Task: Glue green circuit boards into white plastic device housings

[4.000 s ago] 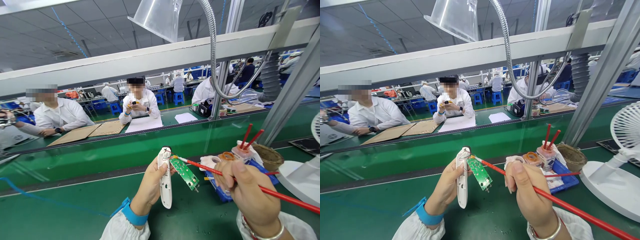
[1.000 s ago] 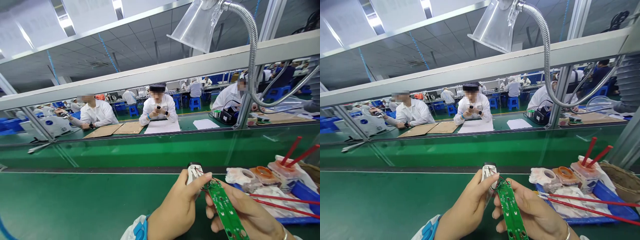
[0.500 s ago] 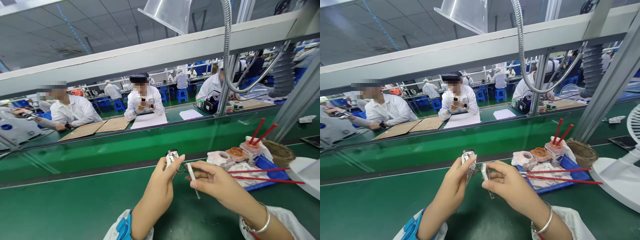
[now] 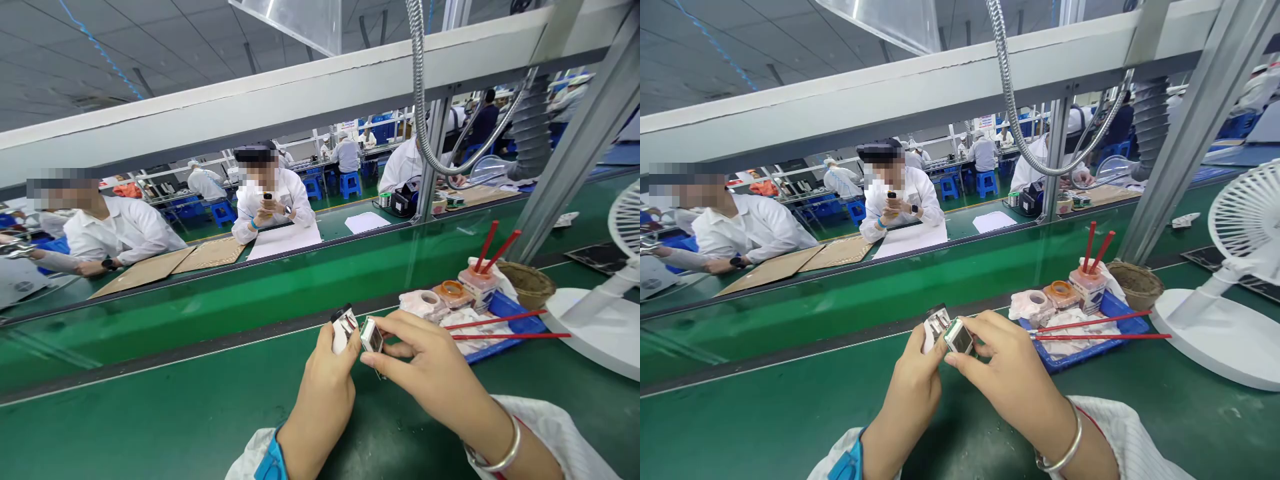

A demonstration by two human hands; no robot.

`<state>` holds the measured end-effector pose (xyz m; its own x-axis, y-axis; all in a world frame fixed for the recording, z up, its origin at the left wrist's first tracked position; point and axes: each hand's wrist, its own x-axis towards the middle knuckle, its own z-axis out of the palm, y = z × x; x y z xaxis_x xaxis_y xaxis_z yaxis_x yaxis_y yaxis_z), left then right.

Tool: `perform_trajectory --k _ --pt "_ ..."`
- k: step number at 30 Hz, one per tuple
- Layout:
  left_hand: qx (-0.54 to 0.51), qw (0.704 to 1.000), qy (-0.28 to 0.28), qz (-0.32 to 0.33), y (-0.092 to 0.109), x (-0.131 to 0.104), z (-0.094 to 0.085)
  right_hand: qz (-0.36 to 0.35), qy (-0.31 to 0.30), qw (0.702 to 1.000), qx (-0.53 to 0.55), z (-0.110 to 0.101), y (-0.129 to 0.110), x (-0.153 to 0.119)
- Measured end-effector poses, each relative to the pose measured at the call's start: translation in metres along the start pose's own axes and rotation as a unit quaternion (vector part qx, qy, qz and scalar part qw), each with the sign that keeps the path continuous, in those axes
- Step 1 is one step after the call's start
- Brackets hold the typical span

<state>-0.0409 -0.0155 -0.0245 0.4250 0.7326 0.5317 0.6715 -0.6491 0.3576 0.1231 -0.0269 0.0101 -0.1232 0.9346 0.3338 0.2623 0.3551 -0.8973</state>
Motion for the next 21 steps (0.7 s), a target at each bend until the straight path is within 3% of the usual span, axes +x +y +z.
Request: perform_trajectory --k 4,7,9,14,18,21 --pt "-0.019 1.000 -0.012 -0.003 -0.005 0.001 0.008 0.070 -0.004 0.997 0.020 0.001 0.002 0.005" --pt "-0.057 0.998 -0.024 -0.015 -0.007 0.003 0.013 0.083 -0.002 0.997 -0.008 0.000 0.006 0.009" --pt "-0.084 0.995 -0.038 -0.029 -0.008 0.005 0.013 0.112 -0.019 0.993 0.035 -0.001 0.010 0.014" --pt "-0.128 0.988 -0.071 -0.053 -0.010 0.013 0.009 0.249 -0.080 0.934 0.244 -0.005 0.020 0.025" --pt "-0.115 0.989 -0.060 -0.069 -0.011 0.015 0.010 0.266 -0.123 0.911 0.291 -0.008 0.025 0.029" --pt "-0.117 0.989 -0.034 -0.081 -0.011 0.013 0.014 0.271 -0.123 0.907 0.298 -0.006 0.026 0.029"
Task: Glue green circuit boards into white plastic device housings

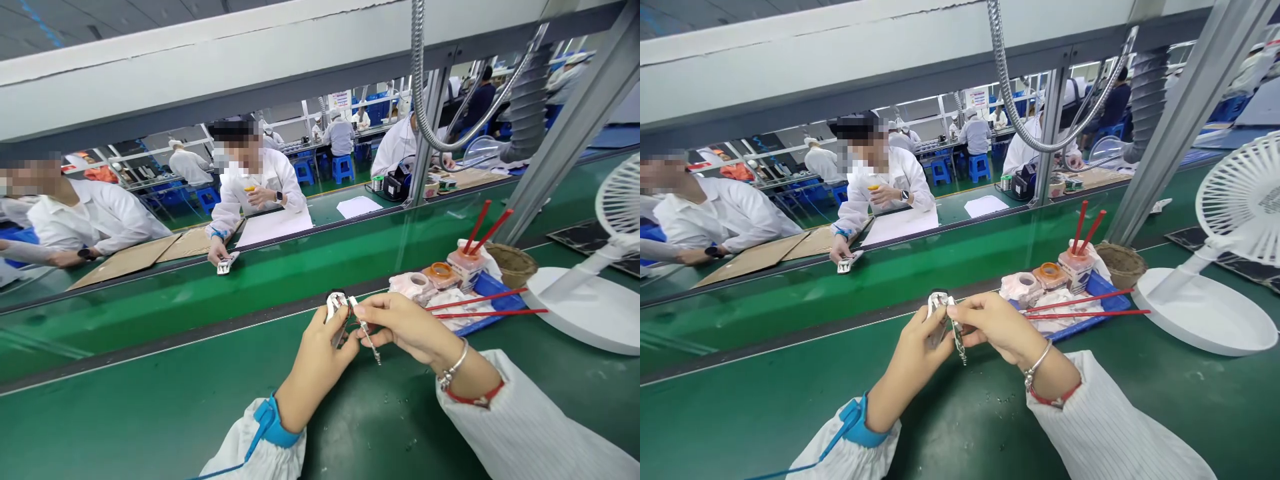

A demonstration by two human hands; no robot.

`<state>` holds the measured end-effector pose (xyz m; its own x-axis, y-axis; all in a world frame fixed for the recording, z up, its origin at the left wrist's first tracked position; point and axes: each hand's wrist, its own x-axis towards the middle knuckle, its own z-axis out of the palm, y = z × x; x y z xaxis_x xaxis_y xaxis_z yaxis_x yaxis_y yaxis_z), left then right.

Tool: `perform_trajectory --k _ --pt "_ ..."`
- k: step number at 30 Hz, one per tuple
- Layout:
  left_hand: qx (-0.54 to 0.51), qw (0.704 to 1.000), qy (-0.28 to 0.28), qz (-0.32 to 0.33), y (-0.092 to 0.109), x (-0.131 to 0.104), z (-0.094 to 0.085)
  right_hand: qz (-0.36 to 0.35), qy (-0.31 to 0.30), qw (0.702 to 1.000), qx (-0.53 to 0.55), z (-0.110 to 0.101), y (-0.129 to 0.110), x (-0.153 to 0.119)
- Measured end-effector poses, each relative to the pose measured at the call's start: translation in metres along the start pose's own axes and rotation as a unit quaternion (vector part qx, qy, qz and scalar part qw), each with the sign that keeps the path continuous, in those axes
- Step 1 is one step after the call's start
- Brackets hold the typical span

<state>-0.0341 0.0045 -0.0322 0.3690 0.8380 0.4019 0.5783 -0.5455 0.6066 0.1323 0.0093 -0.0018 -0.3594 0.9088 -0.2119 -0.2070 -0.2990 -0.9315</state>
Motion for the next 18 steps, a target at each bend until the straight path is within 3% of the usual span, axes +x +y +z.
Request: perform_trajectory --k 10,14,18 --pt "-0.075 0.996 0.040 -0.036 -0.006 0.002 0.002 -0.070 0.116 0.984 -0.116 0.021 0.016 0.000" --pt "-0.090 0.993 0.051 -0.055 -0.009 0.001 0.006 -0.148 0.169 0.941 -0.254 0.024 0.026 0.003" --pt "-0.095 0.993 0.040 -0.065 -0.006 0.002 0.004 -0.183 0.200 0.902 -0.335 0.023 0.028 0.004"
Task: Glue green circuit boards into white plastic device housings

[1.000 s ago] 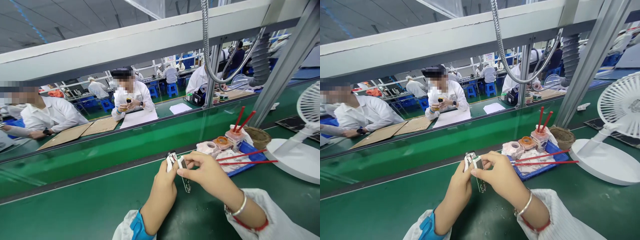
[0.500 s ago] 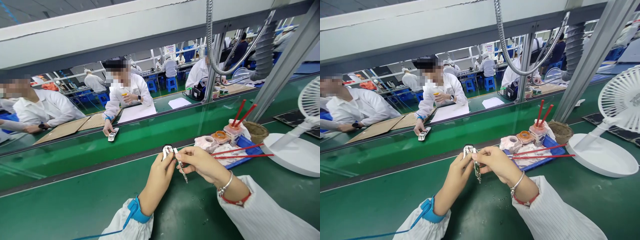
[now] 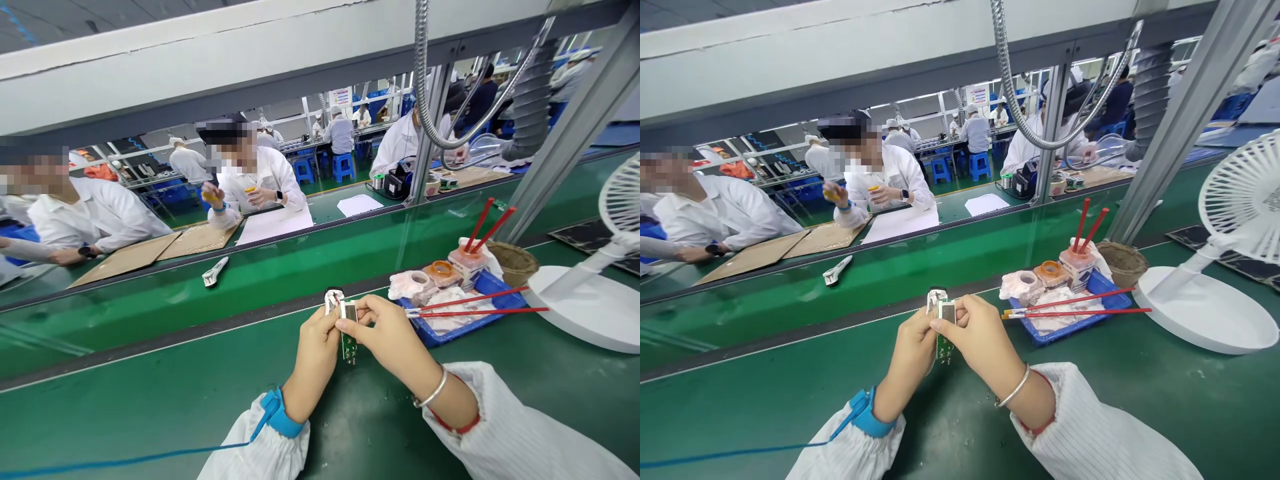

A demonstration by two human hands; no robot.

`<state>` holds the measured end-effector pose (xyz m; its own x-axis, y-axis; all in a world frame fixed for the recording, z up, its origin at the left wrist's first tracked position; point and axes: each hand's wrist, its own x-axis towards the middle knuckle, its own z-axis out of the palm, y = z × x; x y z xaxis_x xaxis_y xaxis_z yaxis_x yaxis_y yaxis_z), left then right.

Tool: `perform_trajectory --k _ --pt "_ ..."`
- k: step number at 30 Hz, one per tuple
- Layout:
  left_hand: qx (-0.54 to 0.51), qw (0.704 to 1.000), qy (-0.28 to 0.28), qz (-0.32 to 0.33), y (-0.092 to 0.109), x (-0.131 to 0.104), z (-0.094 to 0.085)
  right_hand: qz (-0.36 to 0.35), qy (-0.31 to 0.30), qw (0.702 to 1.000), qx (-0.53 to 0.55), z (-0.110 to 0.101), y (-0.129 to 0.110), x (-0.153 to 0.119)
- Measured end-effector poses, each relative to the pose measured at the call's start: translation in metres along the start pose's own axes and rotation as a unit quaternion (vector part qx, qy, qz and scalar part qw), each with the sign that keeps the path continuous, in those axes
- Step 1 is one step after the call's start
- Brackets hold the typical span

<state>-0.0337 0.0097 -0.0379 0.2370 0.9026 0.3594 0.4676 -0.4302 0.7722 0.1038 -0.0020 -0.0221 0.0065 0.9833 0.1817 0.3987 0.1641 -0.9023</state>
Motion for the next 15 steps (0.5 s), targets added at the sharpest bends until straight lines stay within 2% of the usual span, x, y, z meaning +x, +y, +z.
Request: perform_trajectory --k 3,6,7,9,11,13,15 --pt "-0.038 0.998 -0.041 -0.017 0.005 0.000 -0.003 -0.006 0.006 1.000 0.019 -0.005 0.001 0.004" --pt "-0.190 0.974 -0.073 -0.101 0.007 -0.002 -0.005 0.021 0.019 0.998 0.058 -0.012 0.001 0.007" --pt "-0.264 0.952 -0.071 -0.137 0.007 -0.002 -0.004 0.027 0.022 0.998 0.061 -0.013 0.001 0.007" --pt "-0.406 0.891 -0.054 -0.197 0.008 -0.002 -0.003 0.024 0.020 0.998 0.054 -0.015 0.000 0.007" --pt "-0.501 0.832 -0.033 -0.234 0.011 -0.002 -0.002 0.015 0.022 0.999 0.039 -0.015 -0.002 0.005" --pt "-0.542 0.800 -0.023 -0.255 0.014 -0.001 -0.001 0.008 0.032 0.999 0.025 -0.013 -0.004 0.002" --pt "-0.556 0.788 -0.021 -0.265 0.017 -0.001 0.000 0.002 0.044 0.999 0.012 -0.010 -0.005 0.000"
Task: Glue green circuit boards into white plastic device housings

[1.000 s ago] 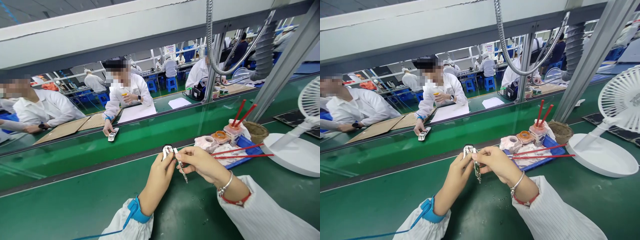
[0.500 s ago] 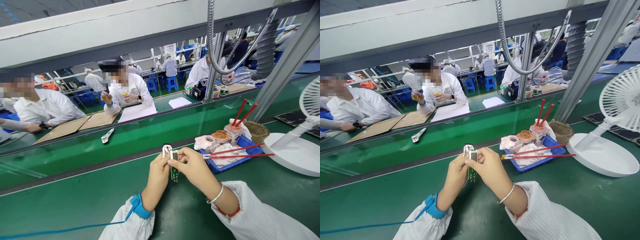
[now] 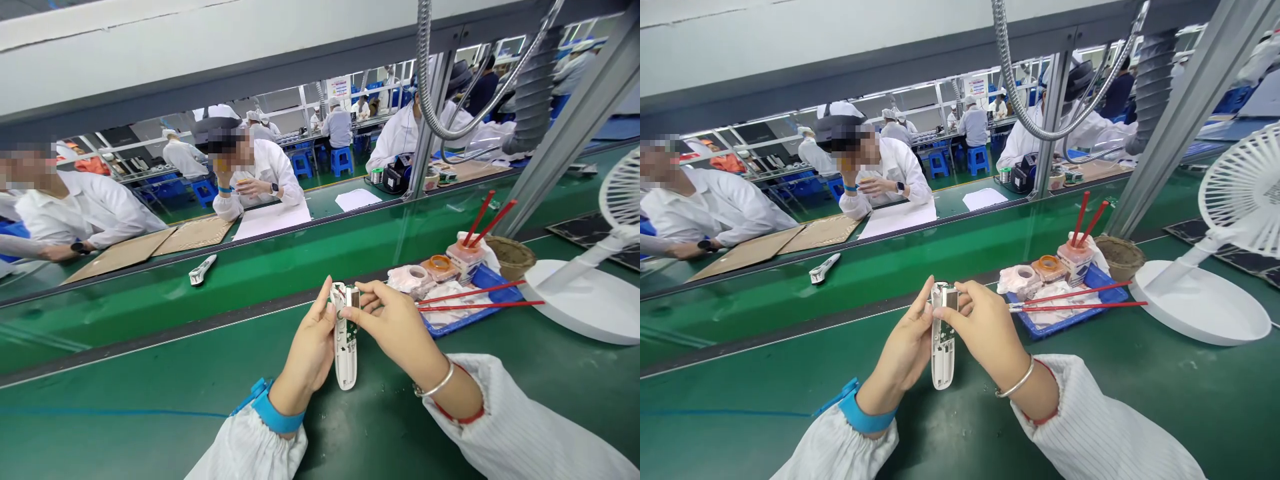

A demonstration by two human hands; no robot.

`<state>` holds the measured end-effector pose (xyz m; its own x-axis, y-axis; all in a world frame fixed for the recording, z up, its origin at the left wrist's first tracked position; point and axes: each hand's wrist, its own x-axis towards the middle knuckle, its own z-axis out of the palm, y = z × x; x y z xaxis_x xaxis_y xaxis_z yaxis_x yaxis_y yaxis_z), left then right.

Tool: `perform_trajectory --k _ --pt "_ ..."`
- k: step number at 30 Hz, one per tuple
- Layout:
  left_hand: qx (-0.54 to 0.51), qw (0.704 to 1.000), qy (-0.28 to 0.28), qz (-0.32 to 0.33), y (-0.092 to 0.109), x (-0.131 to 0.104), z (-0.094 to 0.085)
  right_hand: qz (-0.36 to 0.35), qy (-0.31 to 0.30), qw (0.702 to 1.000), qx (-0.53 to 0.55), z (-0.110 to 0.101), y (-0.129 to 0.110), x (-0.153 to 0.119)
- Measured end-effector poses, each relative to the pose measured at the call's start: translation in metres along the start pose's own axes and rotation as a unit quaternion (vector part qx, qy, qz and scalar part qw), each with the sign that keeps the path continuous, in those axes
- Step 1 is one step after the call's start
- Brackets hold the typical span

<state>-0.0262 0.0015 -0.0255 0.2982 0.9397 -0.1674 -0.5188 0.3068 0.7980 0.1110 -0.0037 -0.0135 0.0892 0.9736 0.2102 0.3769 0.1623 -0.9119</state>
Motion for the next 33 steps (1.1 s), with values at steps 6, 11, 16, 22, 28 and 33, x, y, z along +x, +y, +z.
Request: perform_trajectory --k 6,11,16,22,28,33 --pt "-0.013 1.000 -0.010 -0.012 0.0005 -0.0017 0.0029 -0.033 0.014 0.998 -0.056 0.0040 -0.0015 -0.0049" --pt "-0.013 0.999 -0.031 -0.016 0.0006 -0.0020 0.0029 -0.042 0.004 0.994 -0.096 0.0018 -0.0040 -0.0071" --pt "-0.018 1.000 -0.013 -0.002 -0.0001 -0.0014 0.0025 -0.039 0.010 0.993 -0.114 -0.0012 -0.0073 -0.0065" --pt "-0.025 1.000 -0.009 0.007 -0.0010 -0.0009 0.0033 -0.049 0.009 0.990 -0.130 0.0027 -0.0048 -0.0075" --pt "-0.037 0.999 -0.016 0.008 0.0011 -0.0012 0.0037 -0.061 0.013 0.988 -0.140 0.0031 -0.0054 -0.0074" --pt "-0.053 0.998 -0.018 0.006 0.0011 -0.0026 0.0032 -0.062 0.014 0.988 -0.139 0.0025 -0.0067 -0.0081"
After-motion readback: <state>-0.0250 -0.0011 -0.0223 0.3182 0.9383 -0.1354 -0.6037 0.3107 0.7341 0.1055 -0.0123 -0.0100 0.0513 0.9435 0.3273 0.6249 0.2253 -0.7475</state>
